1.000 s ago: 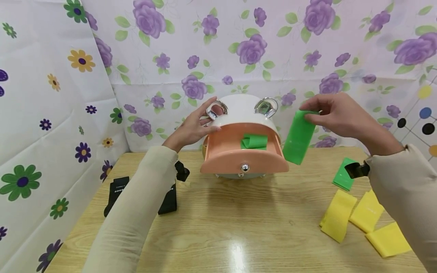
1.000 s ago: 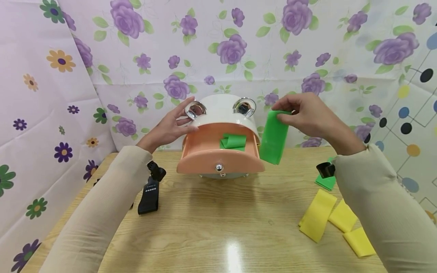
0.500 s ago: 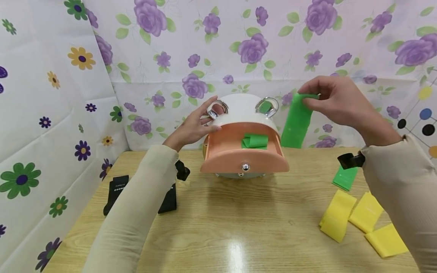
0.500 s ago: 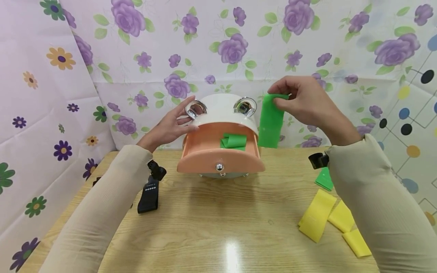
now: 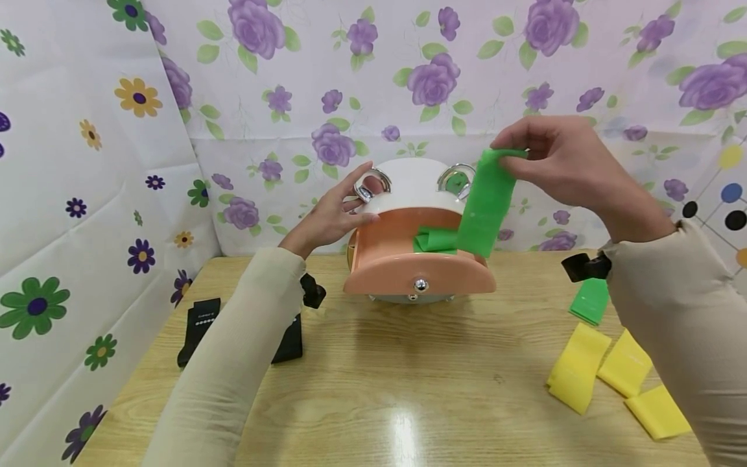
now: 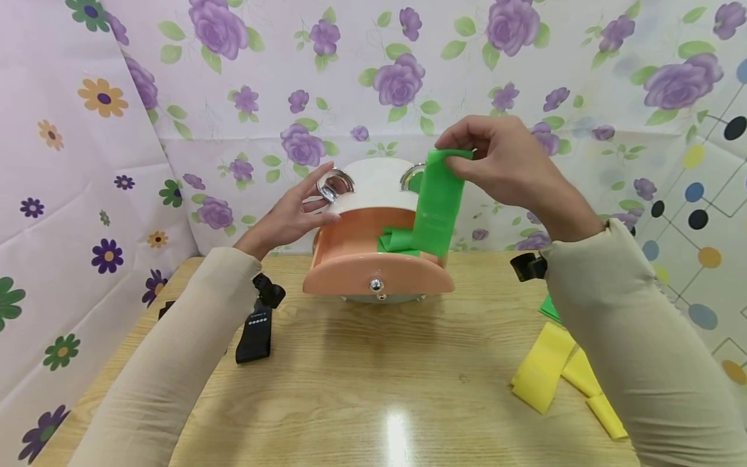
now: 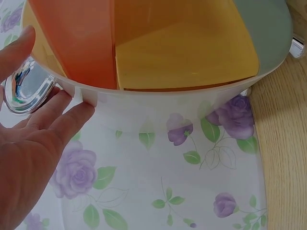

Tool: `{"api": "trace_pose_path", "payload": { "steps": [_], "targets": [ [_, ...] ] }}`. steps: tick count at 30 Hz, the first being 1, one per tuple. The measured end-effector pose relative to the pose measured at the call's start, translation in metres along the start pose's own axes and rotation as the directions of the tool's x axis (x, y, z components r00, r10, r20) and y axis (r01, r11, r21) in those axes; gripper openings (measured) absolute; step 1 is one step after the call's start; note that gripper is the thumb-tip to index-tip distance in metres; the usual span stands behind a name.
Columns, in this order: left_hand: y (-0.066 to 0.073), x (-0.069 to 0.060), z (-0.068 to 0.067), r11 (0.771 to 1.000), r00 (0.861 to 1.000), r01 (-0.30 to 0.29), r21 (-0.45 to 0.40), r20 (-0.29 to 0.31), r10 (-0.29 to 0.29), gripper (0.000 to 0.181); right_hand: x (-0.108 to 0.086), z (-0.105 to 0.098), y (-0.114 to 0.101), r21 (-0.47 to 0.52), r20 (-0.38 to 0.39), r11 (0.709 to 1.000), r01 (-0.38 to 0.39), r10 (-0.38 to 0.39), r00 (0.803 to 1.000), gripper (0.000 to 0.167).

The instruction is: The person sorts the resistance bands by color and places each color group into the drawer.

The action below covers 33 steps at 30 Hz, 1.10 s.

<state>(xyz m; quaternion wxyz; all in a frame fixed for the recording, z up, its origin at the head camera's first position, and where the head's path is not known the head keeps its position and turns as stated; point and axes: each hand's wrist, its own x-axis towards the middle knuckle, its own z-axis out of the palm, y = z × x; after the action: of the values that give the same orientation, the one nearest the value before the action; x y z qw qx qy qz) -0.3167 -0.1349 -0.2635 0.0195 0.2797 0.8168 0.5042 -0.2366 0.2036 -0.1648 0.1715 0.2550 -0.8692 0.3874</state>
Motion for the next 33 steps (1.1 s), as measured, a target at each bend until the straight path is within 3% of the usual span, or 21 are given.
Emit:
{"api": "trace_pose_path", "payload": {
  "steps": [12,20,33],
  "targets": [
    [0.001,0.0,-0.001,1.0,1.0,0.011,-0.004,0.0,-0.011,0.091,0.001,0.015,-0.016,0.069,0.045,0.996,0.059,-0.062,0.997,0.016],
    [0.001,-0.001,-0.002,1.0,1.0,0.006,0.003,-0.002,-0.006,0.091,0.002,0.034,-0.009,0.115,0.119,0.986,0.117,-0.131,0.984,0.015],
    [0.0,0.0,0.0,1.0,1.0,-0.001,0.008,-0.003,0.001,0.091,-0.002,0.071,0.028,0.001,0.253,0.999,0.036,-0.035,0.967,0.012]
  ]
}}
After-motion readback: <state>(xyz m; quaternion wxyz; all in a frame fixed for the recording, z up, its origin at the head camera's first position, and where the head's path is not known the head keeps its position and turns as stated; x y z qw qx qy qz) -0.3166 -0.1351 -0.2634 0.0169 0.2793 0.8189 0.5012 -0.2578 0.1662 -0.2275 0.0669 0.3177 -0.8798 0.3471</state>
